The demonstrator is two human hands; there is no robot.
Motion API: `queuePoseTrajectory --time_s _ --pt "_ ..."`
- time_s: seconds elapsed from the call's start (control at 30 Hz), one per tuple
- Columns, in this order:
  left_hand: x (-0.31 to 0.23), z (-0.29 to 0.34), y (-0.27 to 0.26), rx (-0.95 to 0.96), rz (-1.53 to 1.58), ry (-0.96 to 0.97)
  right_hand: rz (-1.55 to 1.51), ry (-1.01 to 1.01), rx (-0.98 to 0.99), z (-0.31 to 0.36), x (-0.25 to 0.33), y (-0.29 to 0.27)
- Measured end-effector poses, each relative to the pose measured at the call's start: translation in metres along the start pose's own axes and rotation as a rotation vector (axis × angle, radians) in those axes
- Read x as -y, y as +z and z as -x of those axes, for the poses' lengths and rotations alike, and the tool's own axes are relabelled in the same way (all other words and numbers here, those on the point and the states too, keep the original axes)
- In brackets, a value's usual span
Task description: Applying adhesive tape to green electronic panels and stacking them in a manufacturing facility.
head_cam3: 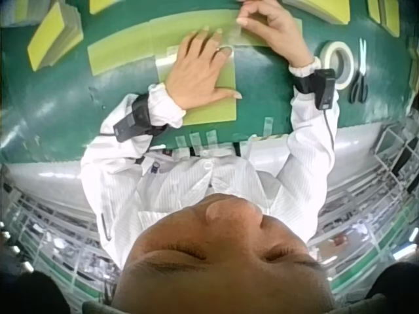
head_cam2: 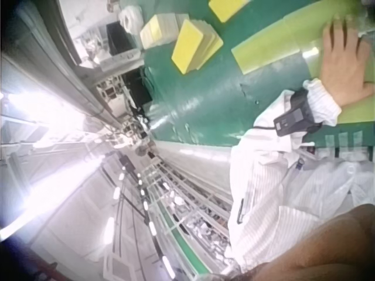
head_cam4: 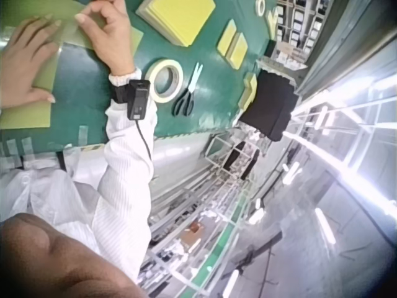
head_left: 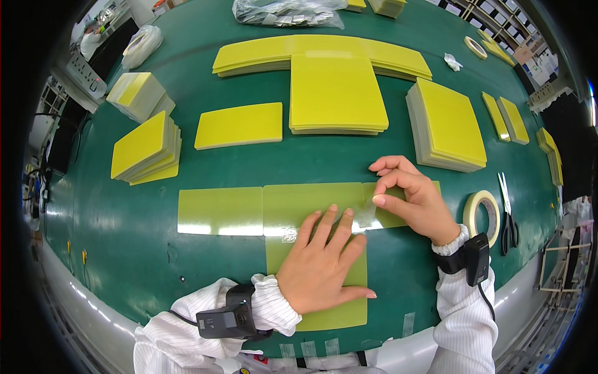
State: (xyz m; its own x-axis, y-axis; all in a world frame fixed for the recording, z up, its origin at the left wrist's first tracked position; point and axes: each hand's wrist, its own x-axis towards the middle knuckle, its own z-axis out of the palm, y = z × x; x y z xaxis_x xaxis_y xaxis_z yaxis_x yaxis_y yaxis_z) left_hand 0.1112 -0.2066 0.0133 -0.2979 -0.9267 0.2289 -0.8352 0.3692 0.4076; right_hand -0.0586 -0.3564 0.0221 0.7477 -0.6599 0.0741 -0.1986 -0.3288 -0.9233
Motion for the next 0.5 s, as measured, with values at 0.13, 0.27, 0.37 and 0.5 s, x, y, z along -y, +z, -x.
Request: queuePoseTrajectory --time_s 0.13,0.27,0.37,0.5 --pt "-0.0028 -0.0023 -0.0011 0.012 -0.013 0.001 0.017 0.012 -0.014 0.0024 0.0036 -0.0016" --pt "0.0012 -0.0003 -0.0029 0.026 -0.018 -0.009 0.034 0.005 0.004 -0.0025 0.0042 0.0025" --pt "-0.0005 -0.0010 -0.0037 0.039 -0.024 -0.017 0.013 0.010 -0.002 -0.0012 0.0035 0.0018" --pt "-0.0011 -0.0015 -0.0014 0.038 -0.012 -0.028 0.036 -0.001 -0.017 0.0001 0.0025 0.0014"
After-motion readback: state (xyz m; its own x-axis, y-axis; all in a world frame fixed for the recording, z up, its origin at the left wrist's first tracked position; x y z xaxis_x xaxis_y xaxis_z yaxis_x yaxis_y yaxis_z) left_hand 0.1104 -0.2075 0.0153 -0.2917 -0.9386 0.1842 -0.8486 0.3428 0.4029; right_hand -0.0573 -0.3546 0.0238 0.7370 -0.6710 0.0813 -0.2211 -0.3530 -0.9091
